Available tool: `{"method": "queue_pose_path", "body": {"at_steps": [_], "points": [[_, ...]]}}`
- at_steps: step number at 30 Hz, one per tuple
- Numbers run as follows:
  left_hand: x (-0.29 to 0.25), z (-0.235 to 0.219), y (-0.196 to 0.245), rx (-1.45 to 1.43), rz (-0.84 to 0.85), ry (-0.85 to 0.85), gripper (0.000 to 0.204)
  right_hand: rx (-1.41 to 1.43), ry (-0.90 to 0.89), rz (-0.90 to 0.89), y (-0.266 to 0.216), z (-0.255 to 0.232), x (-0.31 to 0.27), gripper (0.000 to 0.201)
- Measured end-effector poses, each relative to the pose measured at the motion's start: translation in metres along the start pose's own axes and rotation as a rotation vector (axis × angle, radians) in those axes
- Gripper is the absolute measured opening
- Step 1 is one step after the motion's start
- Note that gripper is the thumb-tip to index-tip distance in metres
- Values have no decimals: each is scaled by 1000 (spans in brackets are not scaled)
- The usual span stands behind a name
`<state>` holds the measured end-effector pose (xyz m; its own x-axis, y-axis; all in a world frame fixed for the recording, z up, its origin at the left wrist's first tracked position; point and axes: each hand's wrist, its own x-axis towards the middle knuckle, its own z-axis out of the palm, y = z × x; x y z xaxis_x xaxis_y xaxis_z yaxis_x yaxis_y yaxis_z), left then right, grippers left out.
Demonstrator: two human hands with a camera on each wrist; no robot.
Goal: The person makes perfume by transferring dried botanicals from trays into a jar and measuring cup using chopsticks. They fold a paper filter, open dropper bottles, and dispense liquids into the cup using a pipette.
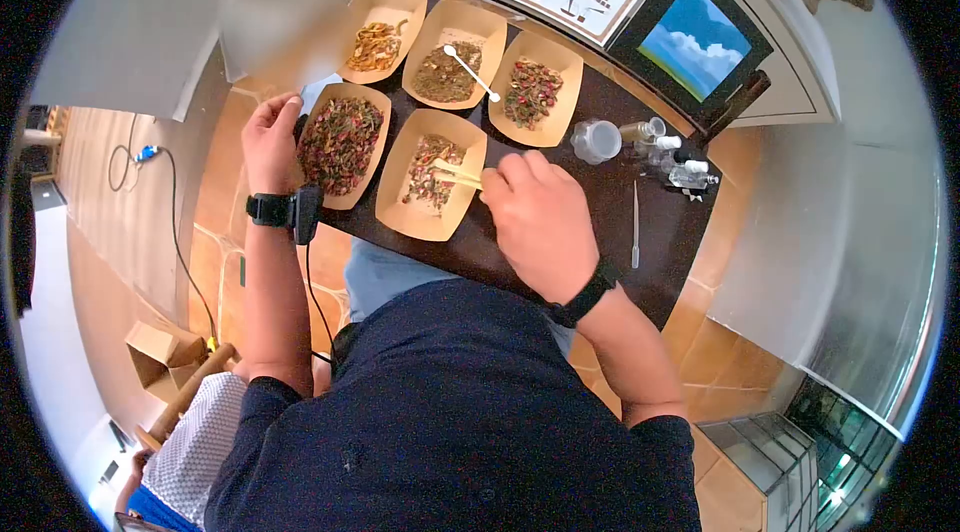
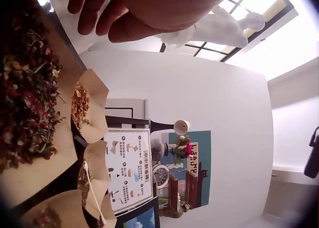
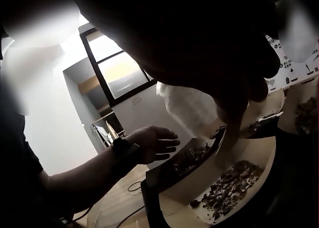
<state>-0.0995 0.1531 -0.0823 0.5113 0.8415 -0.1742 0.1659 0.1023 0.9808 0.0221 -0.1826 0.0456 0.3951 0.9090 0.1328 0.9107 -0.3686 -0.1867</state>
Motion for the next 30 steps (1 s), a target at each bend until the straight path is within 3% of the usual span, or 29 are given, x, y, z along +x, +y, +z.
{"method": "queue_pose_path", "body": {"at_steps": [7,13,15,30], "points": [[3,-6,-20,-22,-80,-48,30,-147,-76,-54,-11,13,30,8],[2,-4,-12,-12,-98,-75,34,-202,-120,-59,-6,25,38,7],[2,-5,-6,93,-127,-214,36,-209,-123,-59,-5,25,39,7],[1,-1,-3,208,-55,-212,36,-194,-107,43,1,16,28,7]]}}
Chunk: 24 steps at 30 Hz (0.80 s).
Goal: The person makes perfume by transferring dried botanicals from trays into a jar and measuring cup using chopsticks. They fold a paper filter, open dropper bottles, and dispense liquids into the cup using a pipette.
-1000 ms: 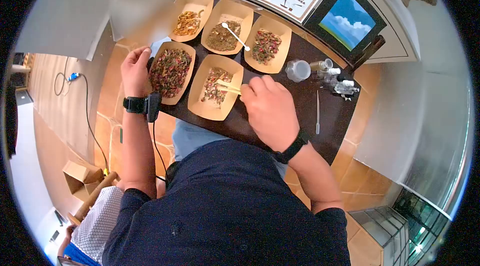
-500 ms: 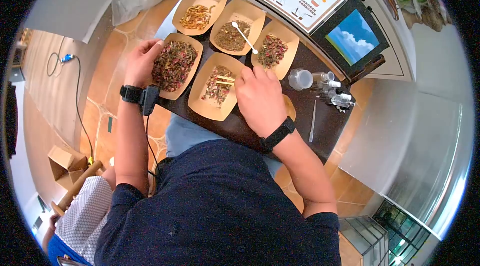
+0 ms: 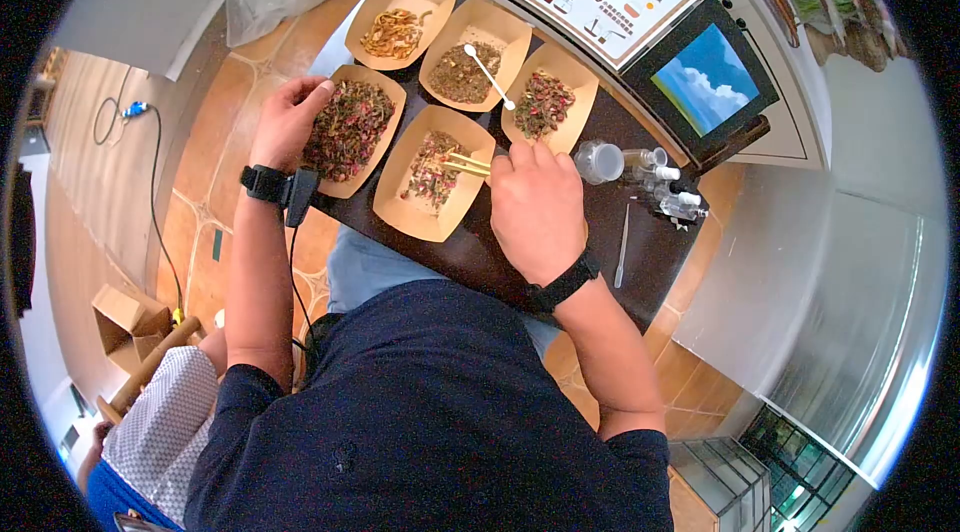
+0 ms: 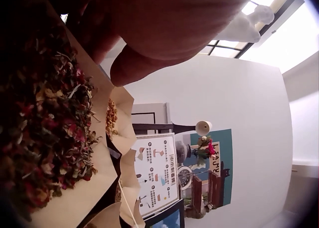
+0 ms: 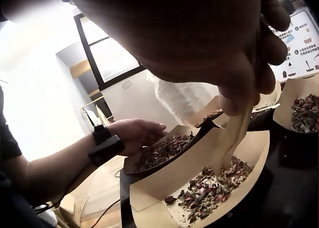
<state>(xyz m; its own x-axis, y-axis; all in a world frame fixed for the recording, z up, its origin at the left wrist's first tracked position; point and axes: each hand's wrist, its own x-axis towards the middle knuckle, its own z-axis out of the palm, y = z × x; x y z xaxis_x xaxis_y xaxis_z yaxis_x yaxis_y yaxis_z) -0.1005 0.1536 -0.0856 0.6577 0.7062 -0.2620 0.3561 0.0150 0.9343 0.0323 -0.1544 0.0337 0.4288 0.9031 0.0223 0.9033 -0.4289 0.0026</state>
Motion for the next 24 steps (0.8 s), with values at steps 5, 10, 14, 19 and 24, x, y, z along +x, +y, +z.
{"method": "queue_pose_path", "body": {"at_steps": [5,10,14,19,24], "points": [[-1,-2,2,15,-23,-1,36,-3,-16,19,-3,-4,-1,6],[2,-4,-1,27,-25,-14,35,-12,-63,32,-10,4,0,7],[2,-3,-4,25,-30,-31,35,-3,-39,4,-12,9,0,6],[-1,-3,-3,48,-13,-6,36,59,46,10,-13,0,1,1],[-7,-2,6,118,14,20,36,113,76,-13,-11,-3,3,4]]}}
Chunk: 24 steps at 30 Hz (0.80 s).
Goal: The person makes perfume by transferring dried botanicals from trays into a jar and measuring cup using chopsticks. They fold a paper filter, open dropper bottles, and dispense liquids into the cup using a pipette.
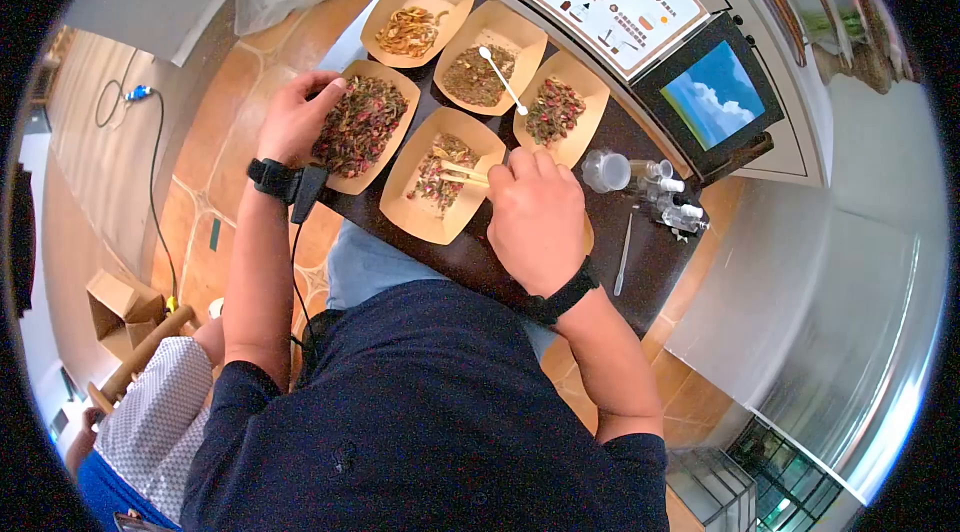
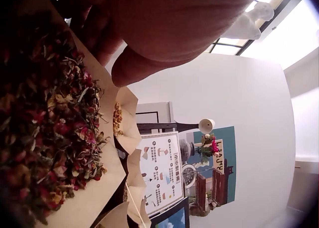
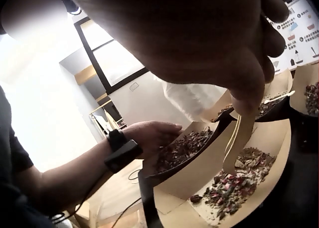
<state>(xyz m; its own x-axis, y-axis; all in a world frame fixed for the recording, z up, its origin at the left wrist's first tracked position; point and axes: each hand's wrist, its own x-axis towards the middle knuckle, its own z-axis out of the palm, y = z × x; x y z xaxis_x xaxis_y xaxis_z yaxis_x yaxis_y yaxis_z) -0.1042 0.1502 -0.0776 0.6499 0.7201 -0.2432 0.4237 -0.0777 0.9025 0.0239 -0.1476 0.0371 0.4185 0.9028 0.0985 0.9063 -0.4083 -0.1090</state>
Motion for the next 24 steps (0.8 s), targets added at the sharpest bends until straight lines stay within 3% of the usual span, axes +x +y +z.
{"method": "queue_pose_path", "body": {"at_steps": [4,16,24], "points": [[0,-3,1,5,-32,-47,41,16,-13,78,-1,0,4,6],[-1,-1,0,51,-14,21,34,-170,-98,8,-3,19,14,3],[2,0,-8,-6,16,6,35,-33,-70,40,5,1,12,5]]}}
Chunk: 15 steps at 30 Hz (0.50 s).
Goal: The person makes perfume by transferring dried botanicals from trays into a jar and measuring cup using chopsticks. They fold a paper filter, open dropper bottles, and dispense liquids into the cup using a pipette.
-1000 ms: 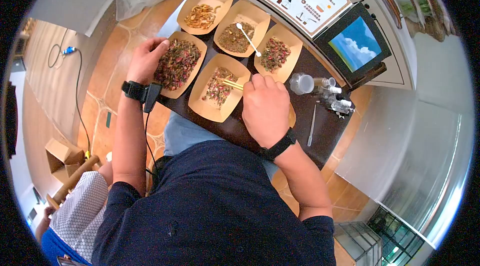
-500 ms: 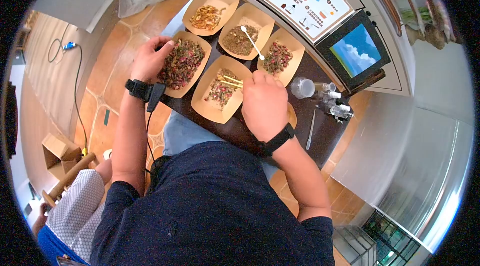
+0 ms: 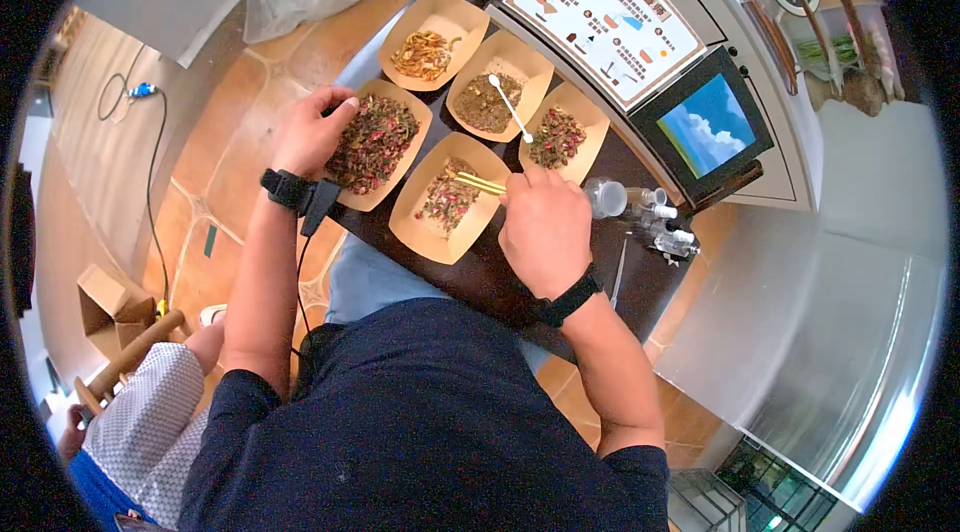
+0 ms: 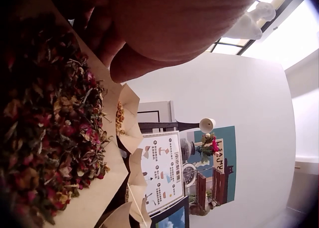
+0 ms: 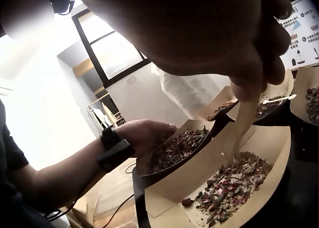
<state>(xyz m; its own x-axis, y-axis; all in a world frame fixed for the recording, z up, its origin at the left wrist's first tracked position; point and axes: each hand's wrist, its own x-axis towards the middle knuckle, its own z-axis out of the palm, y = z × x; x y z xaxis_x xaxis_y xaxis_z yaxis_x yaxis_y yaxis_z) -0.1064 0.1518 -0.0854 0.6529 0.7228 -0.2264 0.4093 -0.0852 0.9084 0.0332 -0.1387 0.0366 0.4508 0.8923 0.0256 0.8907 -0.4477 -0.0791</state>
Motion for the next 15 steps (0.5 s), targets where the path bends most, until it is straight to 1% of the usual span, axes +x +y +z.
{"method": "queue_pose_path", "body": {"at_steps": [5,7,8,9,11,15], "points": [[8,2,-17,-74,-26,-14,38,36,18,20,1,-14,7,10],[12,0,-20,-25,-12,-49,40,61,110,29,4,-20,15,11],[13,1,-20,-46,-14,-47,42,74,162,8,7,-22,19,12],[12,1,-21,-48,-15,-46,42,74,161,7,8,-23,26,12],[10,0,-18,-16,-10,-41,42,40,236,44,10,-26,40,12],[11,0,-18,1,14,-38,42,-89,231,28,17,-27,73,15]]}}
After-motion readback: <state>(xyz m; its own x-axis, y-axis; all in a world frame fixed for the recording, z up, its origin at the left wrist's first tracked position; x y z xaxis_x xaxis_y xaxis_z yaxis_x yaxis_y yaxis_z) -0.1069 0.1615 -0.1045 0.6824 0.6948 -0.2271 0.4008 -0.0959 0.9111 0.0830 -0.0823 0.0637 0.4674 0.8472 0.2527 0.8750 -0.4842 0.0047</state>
